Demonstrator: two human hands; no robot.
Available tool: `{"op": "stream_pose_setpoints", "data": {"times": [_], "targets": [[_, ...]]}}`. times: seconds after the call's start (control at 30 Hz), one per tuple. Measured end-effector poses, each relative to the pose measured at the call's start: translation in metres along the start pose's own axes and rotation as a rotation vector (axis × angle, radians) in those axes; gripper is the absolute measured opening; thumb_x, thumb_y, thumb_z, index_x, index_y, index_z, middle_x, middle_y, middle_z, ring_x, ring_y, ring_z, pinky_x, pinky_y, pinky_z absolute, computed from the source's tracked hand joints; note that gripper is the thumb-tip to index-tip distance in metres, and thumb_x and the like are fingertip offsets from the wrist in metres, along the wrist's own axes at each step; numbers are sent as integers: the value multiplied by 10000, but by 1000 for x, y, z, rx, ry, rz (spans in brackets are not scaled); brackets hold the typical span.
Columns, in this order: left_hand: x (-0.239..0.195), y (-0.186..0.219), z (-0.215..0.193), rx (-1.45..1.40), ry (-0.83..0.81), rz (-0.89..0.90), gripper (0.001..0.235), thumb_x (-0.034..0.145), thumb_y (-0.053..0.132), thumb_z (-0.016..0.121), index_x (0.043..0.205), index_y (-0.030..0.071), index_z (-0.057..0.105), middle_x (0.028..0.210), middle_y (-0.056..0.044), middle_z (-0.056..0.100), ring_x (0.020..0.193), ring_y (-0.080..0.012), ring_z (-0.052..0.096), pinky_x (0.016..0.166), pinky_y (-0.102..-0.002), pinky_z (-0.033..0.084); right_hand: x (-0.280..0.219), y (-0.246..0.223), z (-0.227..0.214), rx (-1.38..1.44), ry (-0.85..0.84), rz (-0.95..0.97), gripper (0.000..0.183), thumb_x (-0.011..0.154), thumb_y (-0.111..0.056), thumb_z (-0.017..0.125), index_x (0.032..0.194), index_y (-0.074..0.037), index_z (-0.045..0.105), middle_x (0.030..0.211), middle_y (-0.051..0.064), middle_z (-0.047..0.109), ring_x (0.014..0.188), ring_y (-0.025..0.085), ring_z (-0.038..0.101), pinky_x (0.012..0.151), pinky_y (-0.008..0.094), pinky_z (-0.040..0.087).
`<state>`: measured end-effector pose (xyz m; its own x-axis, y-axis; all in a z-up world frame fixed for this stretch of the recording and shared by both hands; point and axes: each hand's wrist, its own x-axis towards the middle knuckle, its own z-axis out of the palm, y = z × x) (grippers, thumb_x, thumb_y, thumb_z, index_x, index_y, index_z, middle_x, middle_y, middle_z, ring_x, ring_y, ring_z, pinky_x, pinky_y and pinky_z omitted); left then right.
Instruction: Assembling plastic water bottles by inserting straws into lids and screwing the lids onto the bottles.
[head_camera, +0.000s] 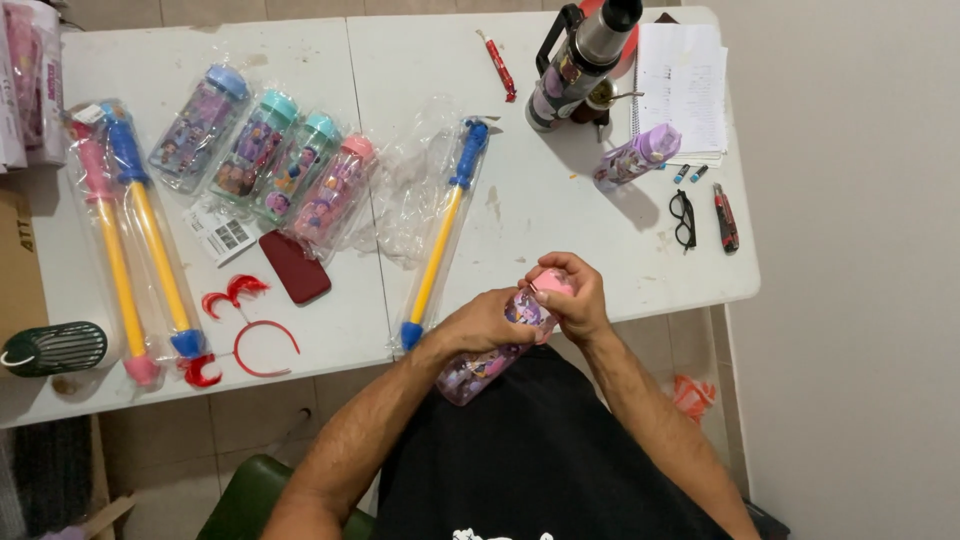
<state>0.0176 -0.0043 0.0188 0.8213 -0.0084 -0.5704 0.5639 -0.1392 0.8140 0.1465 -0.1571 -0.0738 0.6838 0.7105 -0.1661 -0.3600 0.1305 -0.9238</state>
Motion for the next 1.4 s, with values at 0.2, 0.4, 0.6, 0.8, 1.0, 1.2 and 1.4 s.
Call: {"op": "stream_pose_setpoints", "data": {"times": [0.2, 0.4, 0.6, 0.8, 1.0, 1.2, 1.4], "targets": [[19, 7, 8, 47, 33, -17, 742, 636, 576, 802, 1210, 135, 640, 1065, -154, 720, 1097, -362, 685, 886, -453, 525, 6, -15, -15, -88, -1, -14, 708, 588, -118, 933, 1184, 59, 595, 908, 258, 739, 854, 260, 750, 769, 330, 599], [47, -3, 13, 40, 105, 103, 765, 626, 527, 840, 1281, 212, 601, 1118, -136, 726, 1132, -375, 670, 882, -464, 520, 14, -49, -38, -343, -193, -16, 998, 482, -279, 1042, 1332, 3, 602, 1228, 246, 699, 1127, 300, 683, 952, 430, 555], [93, 3, 31, 205, 314, 293, 878, 756, 395, 822, 1463, 45, 438, 1391, -242, 514, 1318, -439, 508, 1089, -535, 437, 29, -105, -79, -1020, 18, 51, 709, 511, -316, 987, 1148, -121, 743, 1041, 179, 758, 1039, 396, 713, 902, 479, 556], [106, 17, 19, 226, 170, 146, 660, 912, 393, 707, 1434, 48, 497, 1364, -180, 583, 1311, -349, 558, 1063, -500, 472, 108, -90, -195, -1426, 596, -225, 626, 597, -376, 948, 1121, -124, 716, 983, 104, 724, 962, 316, 720, 868, 382, 561], [101, 3, 15, 294, 39, 61, 602, 901, 364, 720, 1387, 56, 543, 1279, -189, 646, 1226, -373, 626, 1010, -529, 509, 166, -60, -237, -1397, 480, -253, 624, 654, -343, 965, 1140, -67, 687, 996, 202, 712, 991, 436, 692, 879, 501, 536], [75, -25, -10, 136, 203, -98, 634, 857, 402, 673, 1400, 103, 542, 1331, -102, 636, 1196, -237, 618, 1002, -376, 478, 175, -70, -251, -1604, 349, -216, 841, 685, -499, 955, 1319, -12, 693, 1168, 194, 695, 1061, 392, 631, 892, 458, 490], [72, -152, -134, 166, 1250, -155, 451, 882, 154, 686, 1320, 87, 602, 1264, -131, 672, 1196, -345, 590, 1043, -470, 440, 151, -123, -196, -1460, 342, 18, 998, 745, -366, 956, 1492, 106, 491, 1391, 320, 528, 1250, 451, 507, 1025, 496, 395]]}}
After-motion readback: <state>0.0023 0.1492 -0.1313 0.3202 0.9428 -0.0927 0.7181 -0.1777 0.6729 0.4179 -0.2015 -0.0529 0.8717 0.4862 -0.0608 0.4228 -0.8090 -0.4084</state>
